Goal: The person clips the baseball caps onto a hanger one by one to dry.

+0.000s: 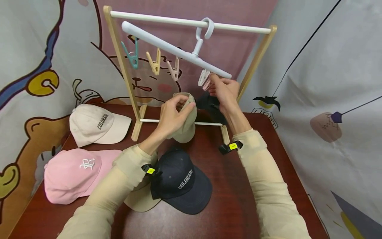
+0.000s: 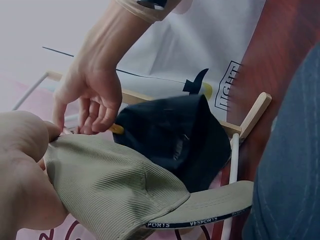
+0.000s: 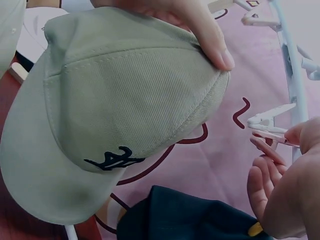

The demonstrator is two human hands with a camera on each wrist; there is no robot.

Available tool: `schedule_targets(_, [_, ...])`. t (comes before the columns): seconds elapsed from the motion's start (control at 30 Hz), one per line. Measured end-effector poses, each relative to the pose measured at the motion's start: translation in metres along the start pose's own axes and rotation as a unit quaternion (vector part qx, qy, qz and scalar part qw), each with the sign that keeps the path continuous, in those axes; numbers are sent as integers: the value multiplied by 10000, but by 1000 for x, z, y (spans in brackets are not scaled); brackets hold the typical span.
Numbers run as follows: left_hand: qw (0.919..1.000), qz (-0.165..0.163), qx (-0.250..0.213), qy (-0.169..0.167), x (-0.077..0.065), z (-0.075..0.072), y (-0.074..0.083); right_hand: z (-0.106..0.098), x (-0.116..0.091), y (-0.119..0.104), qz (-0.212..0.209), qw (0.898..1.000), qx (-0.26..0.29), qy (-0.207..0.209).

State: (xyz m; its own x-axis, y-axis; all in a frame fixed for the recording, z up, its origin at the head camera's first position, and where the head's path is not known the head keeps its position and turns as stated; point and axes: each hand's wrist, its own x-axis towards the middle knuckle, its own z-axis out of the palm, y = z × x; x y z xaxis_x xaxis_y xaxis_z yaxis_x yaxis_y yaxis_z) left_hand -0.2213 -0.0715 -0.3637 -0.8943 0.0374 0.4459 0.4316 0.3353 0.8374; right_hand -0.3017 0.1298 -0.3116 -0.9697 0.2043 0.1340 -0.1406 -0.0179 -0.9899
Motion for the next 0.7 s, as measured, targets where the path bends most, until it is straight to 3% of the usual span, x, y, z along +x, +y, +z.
schedule_targets(0.3, [9997, 212, 26, -69, 2, 12, -5, -6, -13, -7, -867, 9903, -876, 634])
schedule_targets(0.53, [9990, 425, 68, -74, 7, 24, -4, -10, -19, -15, -1461, 9540, -2307, 1235])
schedule_targets(0.7, [9983, 545, 211, -34, 12, 33, -3, -12, -22, -18, -1520, 9457, -2589, 1246])
